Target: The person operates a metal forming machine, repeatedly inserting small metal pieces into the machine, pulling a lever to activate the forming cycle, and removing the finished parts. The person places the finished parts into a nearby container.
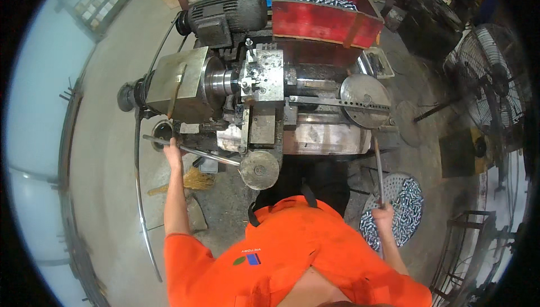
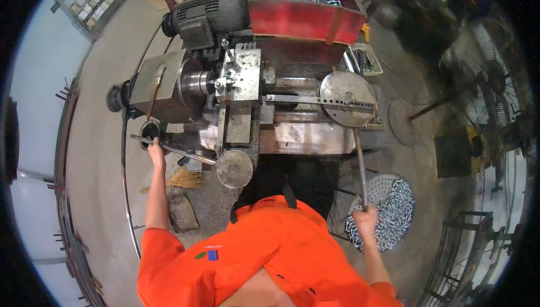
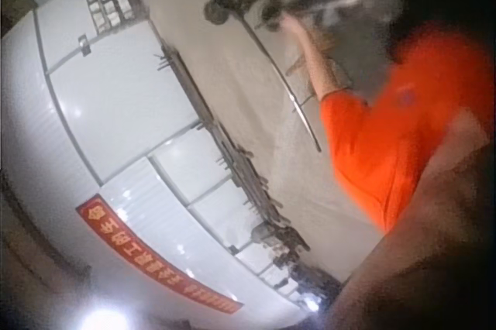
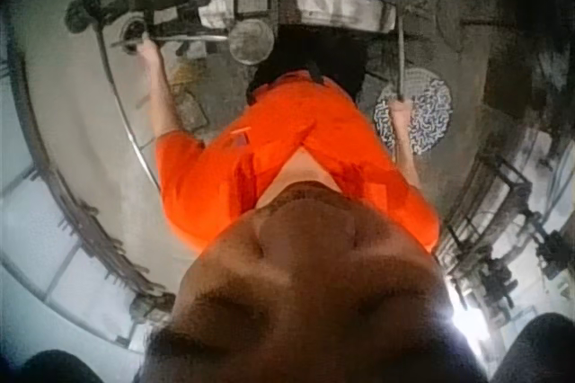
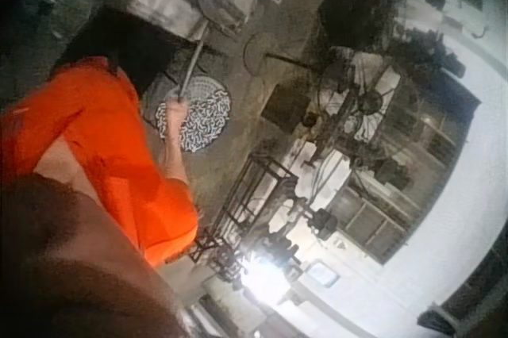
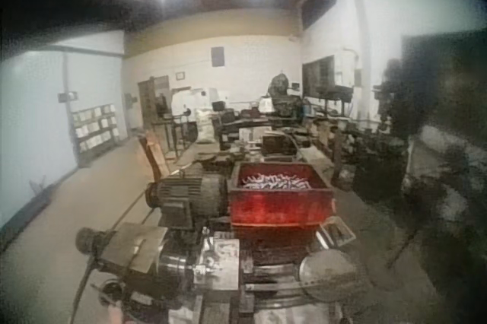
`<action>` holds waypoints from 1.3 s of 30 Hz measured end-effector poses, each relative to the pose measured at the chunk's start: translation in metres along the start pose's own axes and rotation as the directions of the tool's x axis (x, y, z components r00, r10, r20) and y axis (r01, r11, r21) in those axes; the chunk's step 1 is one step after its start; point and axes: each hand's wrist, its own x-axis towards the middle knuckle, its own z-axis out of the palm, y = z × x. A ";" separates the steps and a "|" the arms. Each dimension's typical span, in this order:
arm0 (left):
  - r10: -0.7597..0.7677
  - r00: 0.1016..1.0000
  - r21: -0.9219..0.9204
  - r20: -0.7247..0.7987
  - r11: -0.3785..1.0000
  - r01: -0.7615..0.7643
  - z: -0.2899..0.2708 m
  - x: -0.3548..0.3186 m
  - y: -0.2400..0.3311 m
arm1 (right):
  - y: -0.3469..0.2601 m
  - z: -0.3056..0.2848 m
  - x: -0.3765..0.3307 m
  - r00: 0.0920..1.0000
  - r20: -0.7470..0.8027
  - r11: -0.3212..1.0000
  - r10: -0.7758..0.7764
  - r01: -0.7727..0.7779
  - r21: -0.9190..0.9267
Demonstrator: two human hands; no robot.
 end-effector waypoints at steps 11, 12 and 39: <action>-0.197 0.978 0.219 0.068 0.959 0.178 -0.012 0.009 0.004 | -0.007 0.008 -0.009 0.994 0.055 0.994 -0.097 0.099 -0.047; -0.221 0.970 0.257 0.103 0.948 0.189 -0.016 0.012 0.005 | -0.002 0.005 -0.003 0.987 0.025 0.982 -0.156 0.158 -0.105; -0.200 0.864 0.884 0.463 0.035 -0.466 -0.009 -0.021 -0.082 | 0.005 0.061 0.089 0.920 0.049 0.839 -0.390 0.377 -0.392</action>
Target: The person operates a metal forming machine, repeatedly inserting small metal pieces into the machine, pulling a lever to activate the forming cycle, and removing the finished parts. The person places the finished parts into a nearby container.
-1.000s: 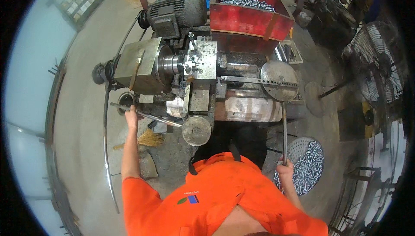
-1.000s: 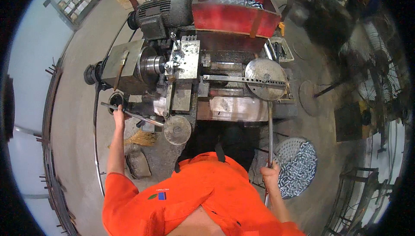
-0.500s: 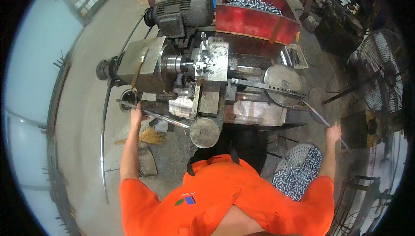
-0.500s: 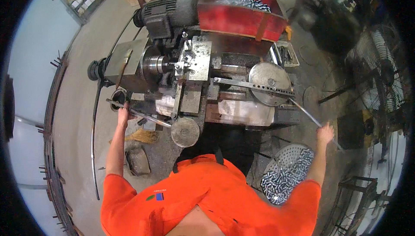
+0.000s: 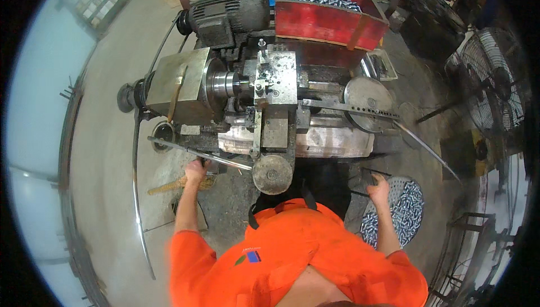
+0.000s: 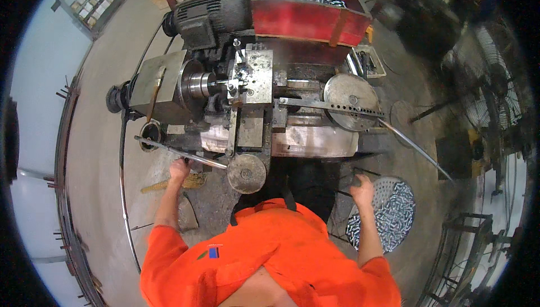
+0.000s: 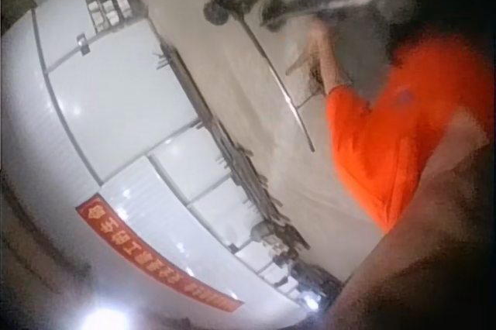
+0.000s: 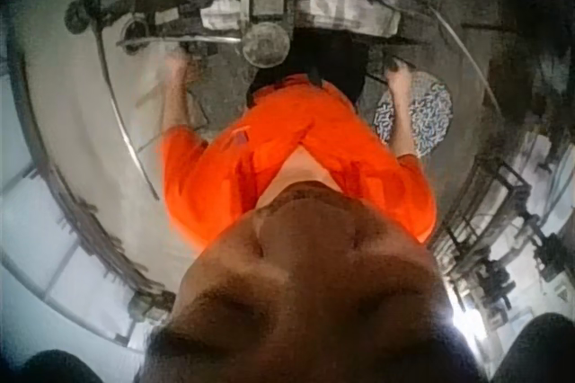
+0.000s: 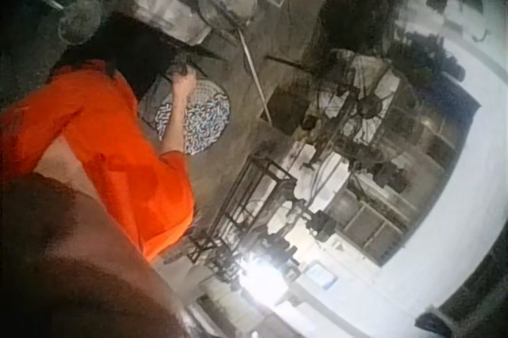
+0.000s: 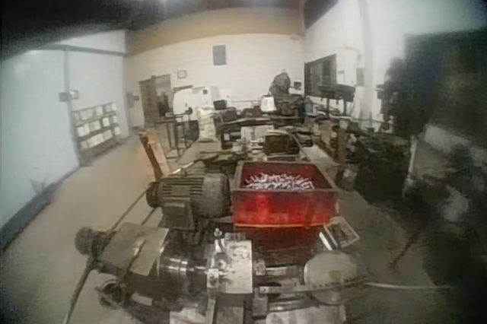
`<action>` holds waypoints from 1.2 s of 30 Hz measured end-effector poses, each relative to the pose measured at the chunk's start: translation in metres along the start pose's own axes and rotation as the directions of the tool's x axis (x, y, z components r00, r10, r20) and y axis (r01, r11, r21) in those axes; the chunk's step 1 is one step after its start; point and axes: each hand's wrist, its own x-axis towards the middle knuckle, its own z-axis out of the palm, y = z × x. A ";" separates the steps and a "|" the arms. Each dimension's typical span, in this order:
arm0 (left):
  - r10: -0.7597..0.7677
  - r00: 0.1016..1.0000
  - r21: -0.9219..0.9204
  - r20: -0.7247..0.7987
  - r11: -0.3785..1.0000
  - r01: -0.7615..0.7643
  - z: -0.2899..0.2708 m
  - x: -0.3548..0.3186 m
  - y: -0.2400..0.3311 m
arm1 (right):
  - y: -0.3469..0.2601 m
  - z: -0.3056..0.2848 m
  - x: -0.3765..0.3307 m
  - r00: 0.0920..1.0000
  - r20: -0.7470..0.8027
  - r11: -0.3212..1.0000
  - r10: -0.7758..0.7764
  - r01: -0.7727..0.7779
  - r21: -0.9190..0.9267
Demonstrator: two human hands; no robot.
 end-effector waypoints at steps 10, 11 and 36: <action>0.133 0.990 -0.015 0.040 0.991 -0.133 0.043 0.003 -0.018 | -0.051 -0.019 0.028 0.994 0.064 0.996 -0.092 0.092 0.002; 0.112 0.990 0.017 0.088 0.993 -0.114 0.035 0.007 -0.020 | -0.061 -0.027 0.039 0.988 0.059 0.990 -0.141 0.141 0.008; -0.558 0.747 -0.372 -0.360 0.821 0.434 -0.113 -0.154 -0.084 | -0.468 0.065 0.174 0.506 0.264 0.493 -0.821 0.862 -0.118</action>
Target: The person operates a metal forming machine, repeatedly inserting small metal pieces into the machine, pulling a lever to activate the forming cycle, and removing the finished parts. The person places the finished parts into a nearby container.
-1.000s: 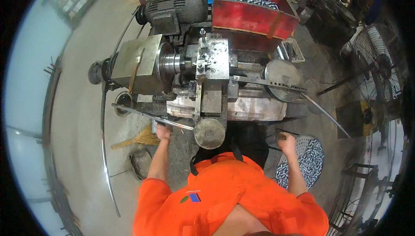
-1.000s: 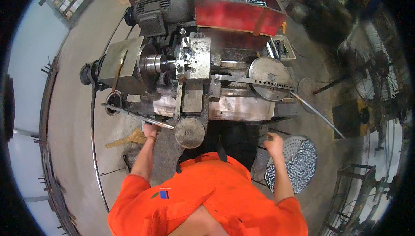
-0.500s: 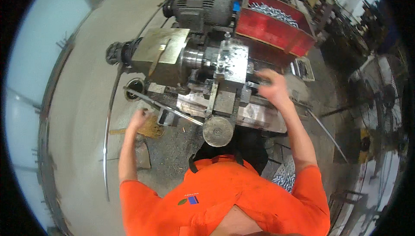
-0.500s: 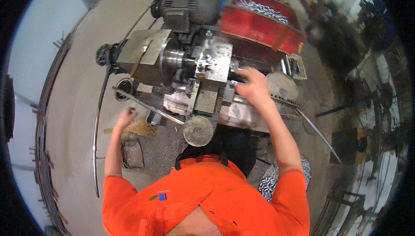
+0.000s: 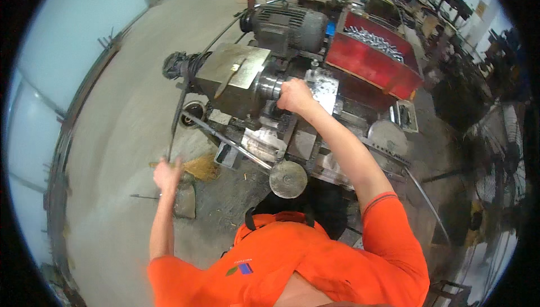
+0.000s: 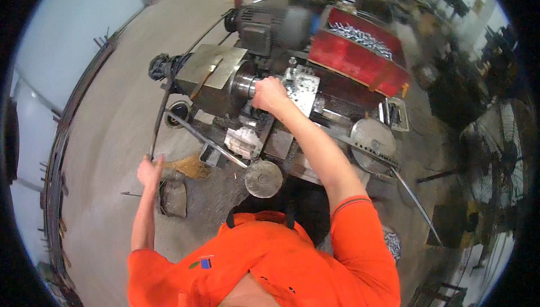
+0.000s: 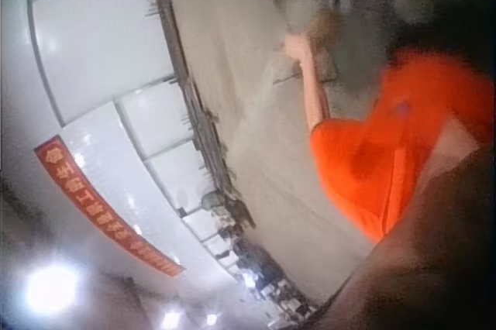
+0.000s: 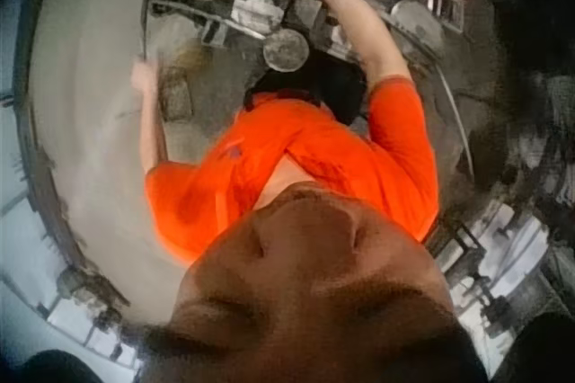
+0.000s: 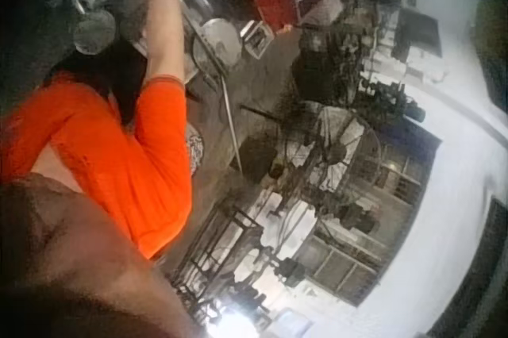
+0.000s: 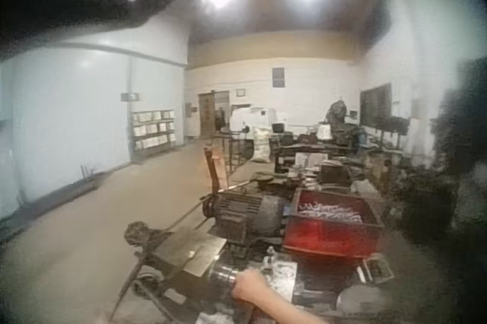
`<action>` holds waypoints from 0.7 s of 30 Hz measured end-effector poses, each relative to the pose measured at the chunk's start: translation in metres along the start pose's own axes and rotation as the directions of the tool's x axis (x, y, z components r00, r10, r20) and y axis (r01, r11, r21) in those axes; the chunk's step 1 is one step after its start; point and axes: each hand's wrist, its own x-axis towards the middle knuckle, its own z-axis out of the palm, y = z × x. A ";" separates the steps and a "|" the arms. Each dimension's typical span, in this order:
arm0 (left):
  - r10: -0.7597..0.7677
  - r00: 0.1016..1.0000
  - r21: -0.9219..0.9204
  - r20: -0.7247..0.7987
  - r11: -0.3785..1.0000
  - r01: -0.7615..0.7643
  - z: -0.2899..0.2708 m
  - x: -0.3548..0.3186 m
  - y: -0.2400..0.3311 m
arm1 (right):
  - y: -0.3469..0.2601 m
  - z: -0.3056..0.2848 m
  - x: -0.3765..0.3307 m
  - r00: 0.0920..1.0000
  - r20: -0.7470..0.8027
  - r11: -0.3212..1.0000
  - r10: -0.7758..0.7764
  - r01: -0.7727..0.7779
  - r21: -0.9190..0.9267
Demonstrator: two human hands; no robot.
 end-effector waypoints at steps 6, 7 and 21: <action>0.044 0.999 -0.132 0.027 0.990 -0.040 0.002 0.013 -0.020 | 0.054 -0.062 -0.019 0.995 -0.096 0.995 -0.004 -0.006 -0.100; 0.022 0.997 -0.130 0.077 0.991 -0.012 0.008 0.022 -0.026 | 0.065 -0.090 -0.030 0.975 -0.221 0.999 0.007 -0.017 -0.044; 0.839 0.534 -0.197 0.102 0.543 -0.816 0.008 -0.006 0.194 | 0.121 -0.079 -0.242 0.906 -0.205 0.869 0.371 -0.260 0.422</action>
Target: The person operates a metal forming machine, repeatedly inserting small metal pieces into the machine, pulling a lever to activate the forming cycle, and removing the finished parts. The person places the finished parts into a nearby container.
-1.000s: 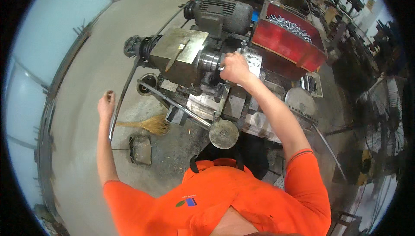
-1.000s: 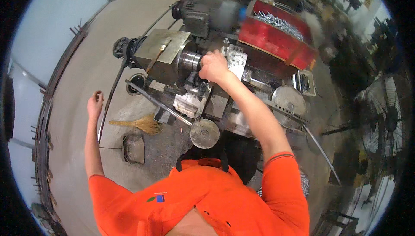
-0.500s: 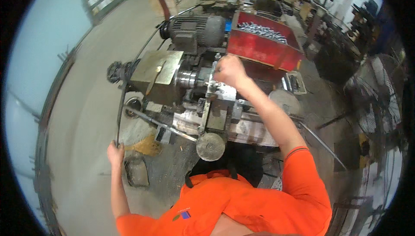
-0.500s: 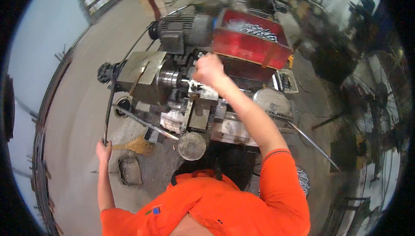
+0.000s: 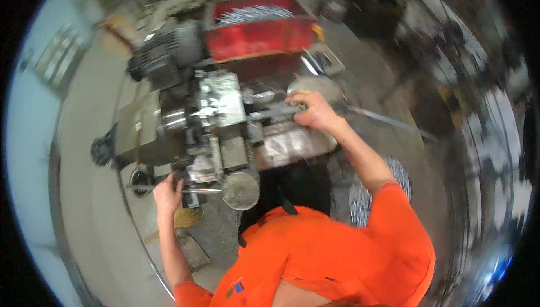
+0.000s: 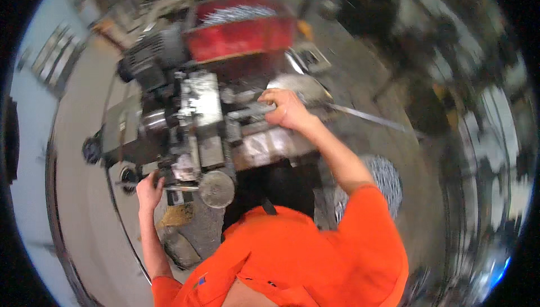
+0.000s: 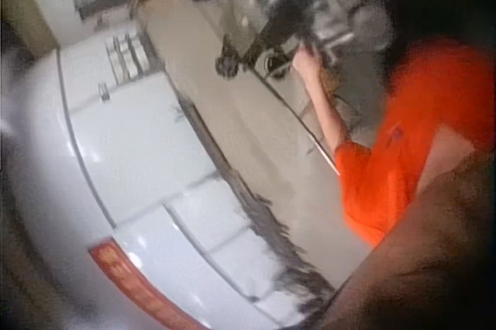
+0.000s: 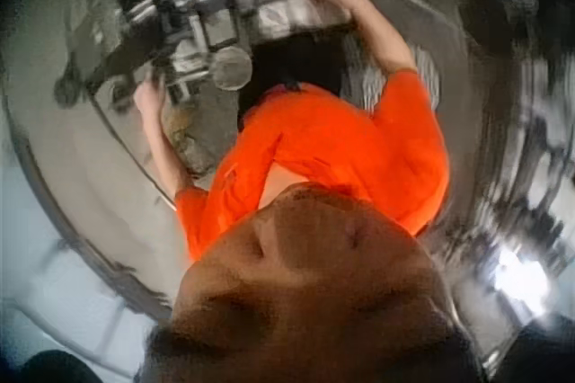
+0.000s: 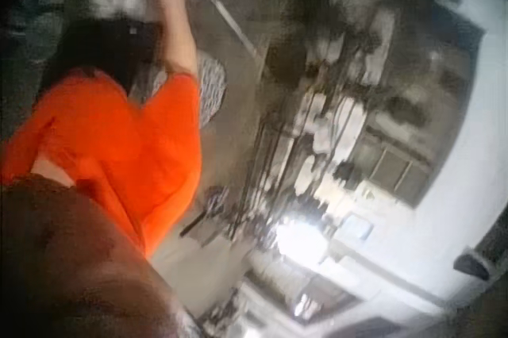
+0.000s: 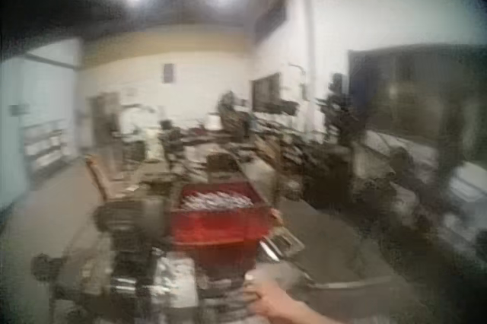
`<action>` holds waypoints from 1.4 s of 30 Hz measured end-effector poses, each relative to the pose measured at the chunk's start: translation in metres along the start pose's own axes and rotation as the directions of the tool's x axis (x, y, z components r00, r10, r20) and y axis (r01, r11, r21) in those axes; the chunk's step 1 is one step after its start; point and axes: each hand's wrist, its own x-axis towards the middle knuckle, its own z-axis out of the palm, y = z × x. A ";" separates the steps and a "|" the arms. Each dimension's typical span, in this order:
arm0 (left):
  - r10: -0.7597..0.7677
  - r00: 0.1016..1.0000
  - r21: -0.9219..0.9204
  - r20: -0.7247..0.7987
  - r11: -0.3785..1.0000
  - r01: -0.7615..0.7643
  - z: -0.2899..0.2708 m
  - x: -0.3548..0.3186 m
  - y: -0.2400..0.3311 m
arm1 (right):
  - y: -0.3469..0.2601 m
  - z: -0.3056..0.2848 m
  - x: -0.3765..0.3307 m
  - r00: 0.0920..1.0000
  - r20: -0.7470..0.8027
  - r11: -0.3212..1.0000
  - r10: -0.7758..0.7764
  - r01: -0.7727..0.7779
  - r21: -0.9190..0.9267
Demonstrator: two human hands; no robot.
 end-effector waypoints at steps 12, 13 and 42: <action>-0.244 0.931 -0.336 0.270 0.883 0.329 0.078 0.037 -0.040 | 0.213 -0.033 -0.426 0.347 -0.145 0.202 0.927 -0.783 -0.588; -0.271 0.926 -0.312 0.263 0.884 0.347 0.074 0.033 -0.041 | 0.165 -0.033 -0.389 0.306 -0.115 0.215 0.945 -0.847 -0.487; -0.293 0.952 -0.388 -0.083 0.890 0.240 -0.045 -0.032 -0.074 | -0.028 0.039 -0.048 0.998 0.061 0.944 0.018 -0.037 0.327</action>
